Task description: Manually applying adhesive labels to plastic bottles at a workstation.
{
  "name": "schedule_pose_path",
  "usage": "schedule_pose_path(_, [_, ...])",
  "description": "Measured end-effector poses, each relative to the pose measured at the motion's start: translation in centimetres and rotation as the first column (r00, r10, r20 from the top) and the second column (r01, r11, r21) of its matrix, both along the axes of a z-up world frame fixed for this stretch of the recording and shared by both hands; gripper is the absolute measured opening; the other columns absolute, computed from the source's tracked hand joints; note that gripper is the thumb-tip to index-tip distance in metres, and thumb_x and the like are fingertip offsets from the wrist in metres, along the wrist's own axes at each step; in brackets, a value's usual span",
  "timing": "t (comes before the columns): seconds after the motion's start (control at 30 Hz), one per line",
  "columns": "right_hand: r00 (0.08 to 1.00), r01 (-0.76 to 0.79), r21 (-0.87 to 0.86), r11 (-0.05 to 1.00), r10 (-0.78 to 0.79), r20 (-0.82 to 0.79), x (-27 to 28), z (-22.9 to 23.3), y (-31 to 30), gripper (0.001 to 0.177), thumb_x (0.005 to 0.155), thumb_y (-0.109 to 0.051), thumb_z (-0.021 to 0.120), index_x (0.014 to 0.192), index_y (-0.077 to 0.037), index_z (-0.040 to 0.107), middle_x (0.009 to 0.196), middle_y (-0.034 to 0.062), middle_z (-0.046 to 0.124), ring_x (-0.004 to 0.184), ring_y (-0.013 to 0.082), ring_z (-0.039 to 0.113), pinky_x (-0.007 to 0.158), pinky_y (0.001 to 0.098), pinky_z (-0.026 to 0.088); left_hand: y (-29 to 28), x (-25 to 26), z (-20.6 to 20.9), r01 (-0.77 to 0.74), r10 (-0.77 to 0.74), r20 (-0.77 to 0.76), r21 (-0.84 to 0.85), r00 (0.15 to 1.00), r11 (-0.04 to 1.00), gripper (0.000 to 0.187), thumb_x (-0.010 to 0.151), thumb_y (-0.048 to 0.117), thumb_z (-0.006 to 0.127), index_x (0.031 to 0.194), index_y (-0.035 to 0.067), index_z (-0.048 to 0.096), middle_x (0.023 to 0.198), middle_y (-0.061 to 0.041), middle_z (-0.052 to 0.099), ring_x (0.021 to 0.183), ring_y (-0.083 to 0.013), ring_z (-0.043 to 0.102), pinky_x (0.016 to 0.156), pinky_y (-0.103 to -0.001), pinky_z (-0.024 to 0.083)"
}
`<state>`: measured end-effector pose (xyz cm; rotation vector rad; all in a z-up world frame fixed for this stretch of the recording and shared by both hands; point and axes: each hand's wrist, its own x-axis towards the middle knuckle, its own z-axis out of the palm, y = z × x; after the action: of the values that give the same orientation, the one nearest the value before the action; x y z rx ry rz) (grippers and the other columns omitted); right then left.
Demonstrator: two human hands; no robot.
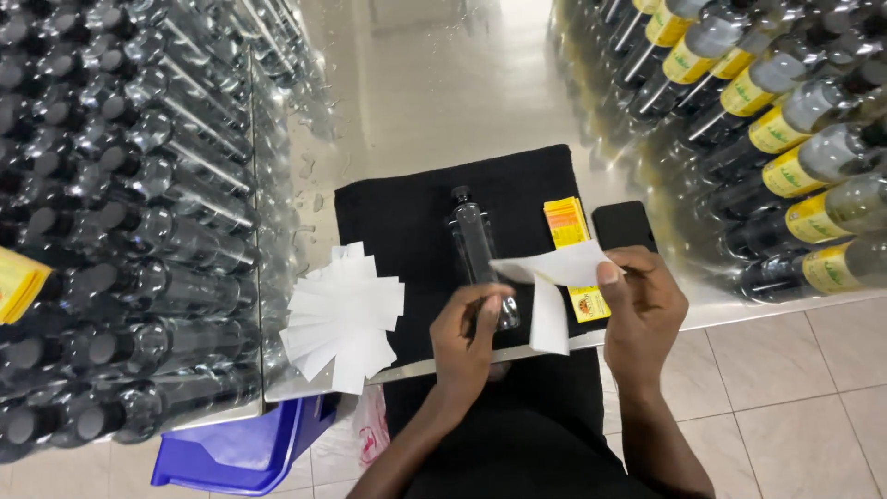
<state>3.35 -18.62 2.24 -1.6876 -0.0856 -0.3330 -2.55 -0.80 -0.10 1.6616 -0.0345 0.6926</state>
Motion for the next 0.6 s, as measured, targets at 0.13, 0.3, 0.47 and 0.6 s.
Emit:
schedule_pose_path(0.13, [0.983, 0.052, -0.153, 0.987, -0.024, 0.182, -1.3, 0.0, 1.4, 0.021, 0.108, -0.024, 0.072, 0.109, -0.004, 0.070, 0.107, 0.0112, 0.072, 0.087, 0.0146, 0.064, 0.067, 0.0239, 0.045, -1.4, -1.4, 0.9, 0.292, -0.352, -0.066, -0.433, 0.934, 0.853, 0.039, 0.115, 0.034, 0.060, 0.137, 0.002, 0.065, 0.137, -0.017, 0.071, 0.128, -0.0281, 0.068, 0.109, -0.040, 0.055])
schedule_pose_path(0.3, [0.962, -0.065, -0.198, 0.978, 0.115, 0.249, -3.1, 0.6, 2.5, 0.013, 0.104, -0.015, 0.073, 0.105, -0.003, 0.074, 0.103, 0.0126, 0.073, 0.092, 0.0194, 0.072, 0.078, 0.0280, 0.059, -1.6, -1.4, 3.3, 0.419, -0.415, 0.071, -0.252, 0.907, 0.873, 0.053, 0.118, 0.033, 0.059, 0.160, 0.003, 0.048, 0.164, -0.023, 0.055, 0.157, -0.0382, 0.055, 0.134, -0.049, 0.047])
schedule_pose_path(0.47, [0.951, -0.231, -0.235, 0.944, 0.269, 0.149, -3.8, 0.8, 2.5, 0.016, 0.100, -0.021, 0.076, 0.109, -0.008, 0.081, 0.109, 0.0106, 0.077, 0.084, 0.0132, 0.067, 0.064, 0.0211, 0.042, -1.4, -1.1, 3.3, 0.324, -0.318, 0.065, -0.233, 0.946, 0.917, 0.050, 0.119, 0.042, 0.052, 0.143, -0.001, 0.062, 0.143, -0.025, 0.070, 0.136, -0.0391, 0.072, 0.118, -0.044, 0.062])
schedule_pose_path(0.6, [0.955, -0.263, -0.226, 0.938, 0.286, 0.079, -4.0, 1.0, 3.2, 0.017, 0.100, -0.021, 0.077, 0.112, -0.010, 0.081, 0.108, 0.0064, 0.076, 0.062, 0.0053, 0.045, 0.054, 0.0204, 0.028, -0.6, -1.1, 2.6, 0.256, -0.257, 0.032, -0.247, 0.966, 0.935, 0.050, 0.120, 0.037, 0.047, 0.133, -0.005, 0.068, 0.132, -0.026, 0.075, 0.125, -0.0393, 0.078, 0.108, -0.042, 0.068])
